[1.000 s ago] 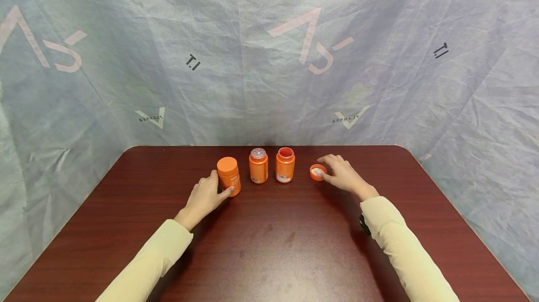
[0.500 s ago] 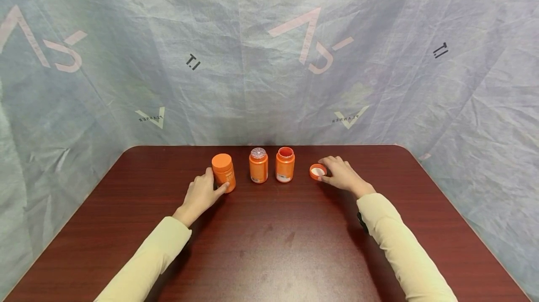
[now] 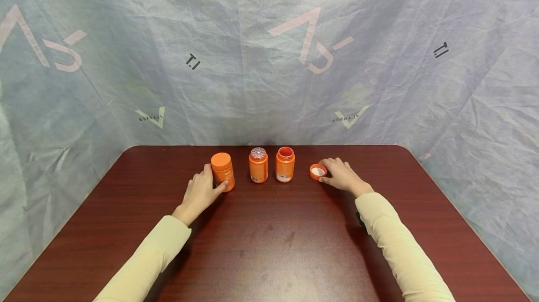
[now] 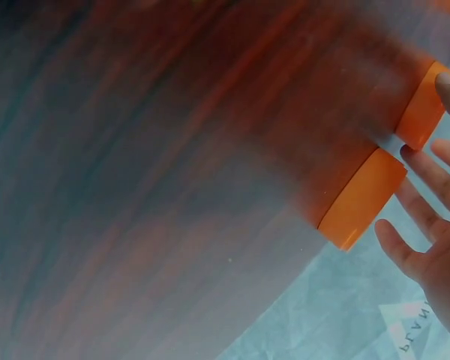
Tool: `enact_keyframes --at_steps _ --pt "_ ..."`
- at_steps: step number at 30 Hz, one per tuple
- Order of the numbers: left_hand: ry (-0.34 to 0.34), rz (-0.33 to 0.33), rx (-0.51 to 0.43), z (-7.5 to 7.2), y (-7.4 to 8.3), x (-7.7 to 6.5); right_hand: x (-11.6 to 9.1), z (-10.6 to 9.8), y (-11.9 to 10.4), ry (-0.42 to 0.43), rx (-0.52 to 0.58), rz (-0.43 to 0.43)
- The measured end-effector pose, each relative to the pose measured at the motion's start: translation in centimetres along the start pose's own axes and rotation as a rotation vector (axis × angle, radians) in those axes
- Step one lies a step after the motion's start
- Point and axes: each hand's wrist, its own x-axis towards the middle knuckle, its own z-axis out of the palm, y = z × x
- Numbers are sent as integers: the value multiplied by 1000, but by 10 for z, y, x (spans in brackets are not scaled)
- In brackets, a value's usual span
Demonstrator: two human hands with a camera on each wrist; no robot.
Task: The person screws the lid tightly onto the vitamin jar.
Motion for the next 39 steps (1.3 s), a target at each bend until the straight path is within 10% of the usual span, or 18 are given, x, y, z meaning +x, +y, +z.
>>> enact_keyframes --at_steps 39 --pt "157 182 79 -21 40 20 -3 -8 -6 47 -9 -10"
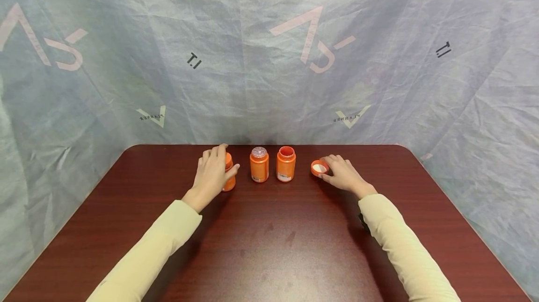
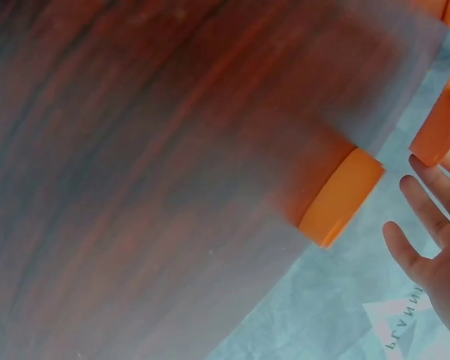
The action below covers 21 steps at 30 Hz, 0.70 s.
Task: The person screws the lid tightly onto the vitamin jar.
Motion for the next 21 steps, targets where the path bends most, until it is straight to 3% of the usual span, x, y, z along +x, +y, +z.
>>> enact_keyframes --at_steps 12,21 --pt "30 52 56 8 10 9 -4 -11 -11 42 6 -32" --pt "-22 92 102 11 23 15 -6 -17 -18 78 14 -67"
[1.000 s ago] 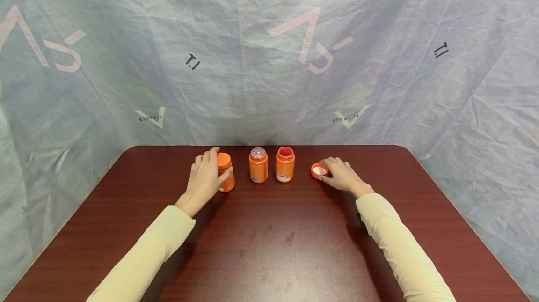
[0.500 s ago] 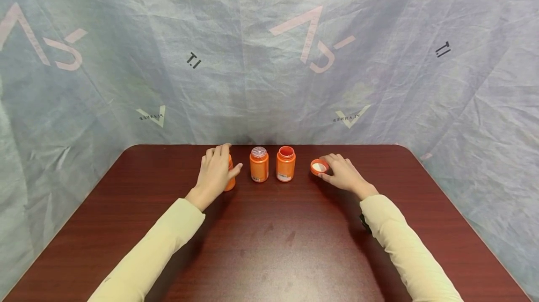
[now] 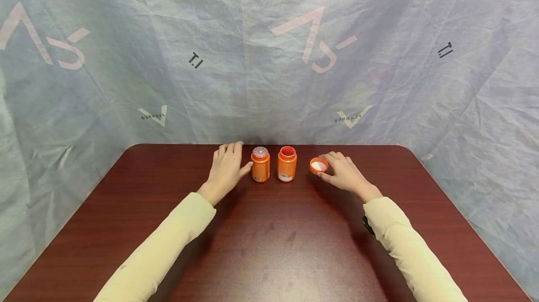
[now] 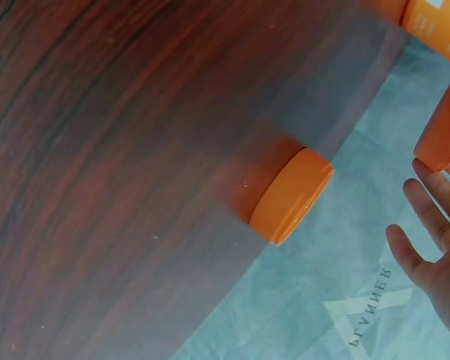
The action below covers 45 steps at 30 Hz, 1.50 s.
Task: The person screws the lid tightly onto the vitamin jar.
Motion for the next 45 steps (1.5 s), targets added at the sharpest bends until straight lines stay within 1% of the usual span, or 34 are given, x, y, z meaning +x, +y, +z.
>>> enact_keyframes --at_steps 5,12,22,25,32,39,45 --pt "-16 32 40 5 7 5 0 -1 -4 14 4 -17" --pt "-29 59 68 13 12 11 0 0 -12 44 -1 -44" --pt "-88 48 125 21 17 17 -2 3 -22 36 7 -59" --pt "-104 41 128 23 18 18 -2 4 -23 36 6 -57" --pt "-125 41 132 25 21 19 -3 5 -26 29 21 -49" --pt "-114 51 128 24 21 19 -2 6 -28 47 16 -91" --pt "-118 54 128 22 21 17 -2 5 -30 56 24 -105"
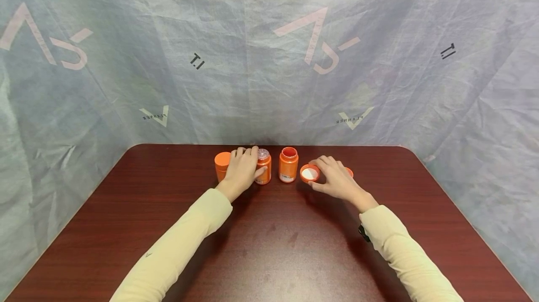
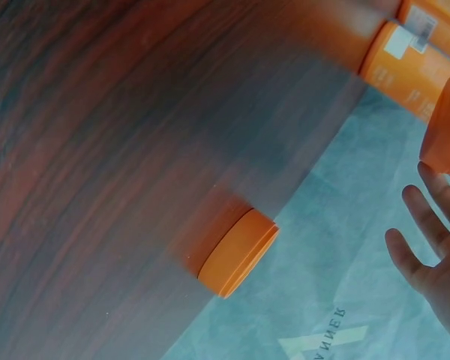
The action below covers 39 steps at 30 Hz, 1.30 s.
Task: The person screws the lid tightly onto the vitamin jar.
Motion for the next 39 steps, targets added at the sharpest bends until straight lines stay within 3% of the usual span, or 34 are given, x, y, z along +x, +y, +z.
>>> enact_keyframes --at_steps 5,22,39 --pt "27 4 -13 -1 1 -5 -1 -1 -2 0 8 -2" --pt "9 23 -29 -6 8 -17 -4 1 -7 31 59 -22" --pt "-13 11 -136 -10 17 -32 -7 -2 -15 71 91 -46"
